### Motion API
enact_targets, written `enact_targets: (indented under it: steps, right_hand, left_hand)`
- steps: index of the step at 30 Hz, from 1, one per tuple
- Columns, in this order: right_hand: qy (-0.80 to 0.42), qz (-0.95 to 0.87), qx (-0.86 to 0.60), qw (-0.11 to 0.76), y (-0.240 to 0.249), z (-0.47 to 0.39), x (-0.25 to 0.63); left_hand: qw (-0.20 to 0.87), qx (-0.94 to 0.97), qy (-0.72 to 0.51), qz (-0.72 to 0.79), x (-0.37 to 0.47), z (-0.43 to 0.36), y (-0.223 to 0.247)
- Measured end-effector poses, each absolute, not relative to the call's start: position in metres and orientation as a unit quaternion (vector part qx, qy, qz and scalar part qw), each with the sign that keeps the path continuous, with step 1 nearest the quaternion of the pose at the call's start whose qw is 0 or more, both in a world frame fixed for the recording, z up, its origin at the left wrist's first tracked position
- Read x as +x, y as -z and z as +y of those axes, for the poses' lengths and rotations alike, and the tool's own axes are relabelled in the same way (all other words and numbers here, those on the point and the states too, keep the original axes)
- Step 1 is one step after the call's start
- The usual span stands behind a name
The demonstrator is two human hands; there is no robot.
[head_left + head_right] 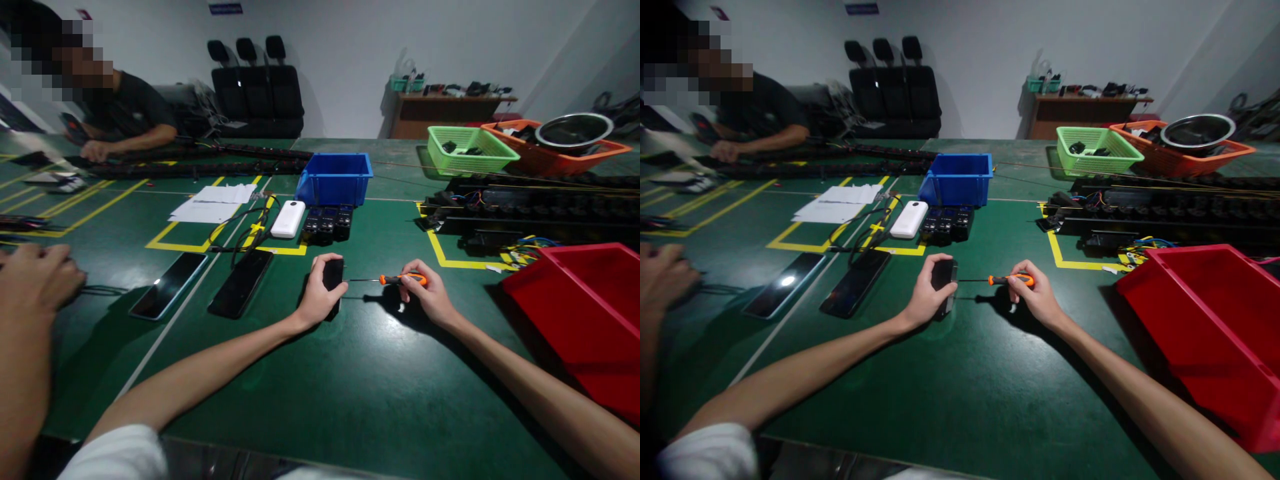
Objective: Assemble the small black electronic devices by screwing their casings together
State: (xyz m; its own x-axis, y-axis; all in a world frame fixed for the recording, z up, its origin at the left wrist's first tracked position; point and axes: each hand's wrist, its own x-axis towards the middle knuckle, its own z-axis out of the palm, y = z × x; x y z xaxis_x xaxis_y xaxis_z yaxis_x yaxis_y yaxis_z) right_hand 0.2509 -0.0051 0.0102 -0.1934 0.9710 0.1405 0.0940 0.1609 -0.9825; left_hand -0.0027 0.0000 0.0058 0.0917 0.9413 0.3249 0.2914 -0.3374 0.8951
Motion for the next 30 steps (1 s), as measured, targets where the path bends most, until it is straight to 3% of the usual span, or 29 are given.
enact_targets:
  steps: [30]
  right_hand:
    - [-0.481, -0.599, -0.461, 0.444, -0.0137, -0.0057, 0.2482]
  left_hand:
    - [0.338, 0.653, -0.489, 0.469, -0.0026, -0.0005, -0.0071]
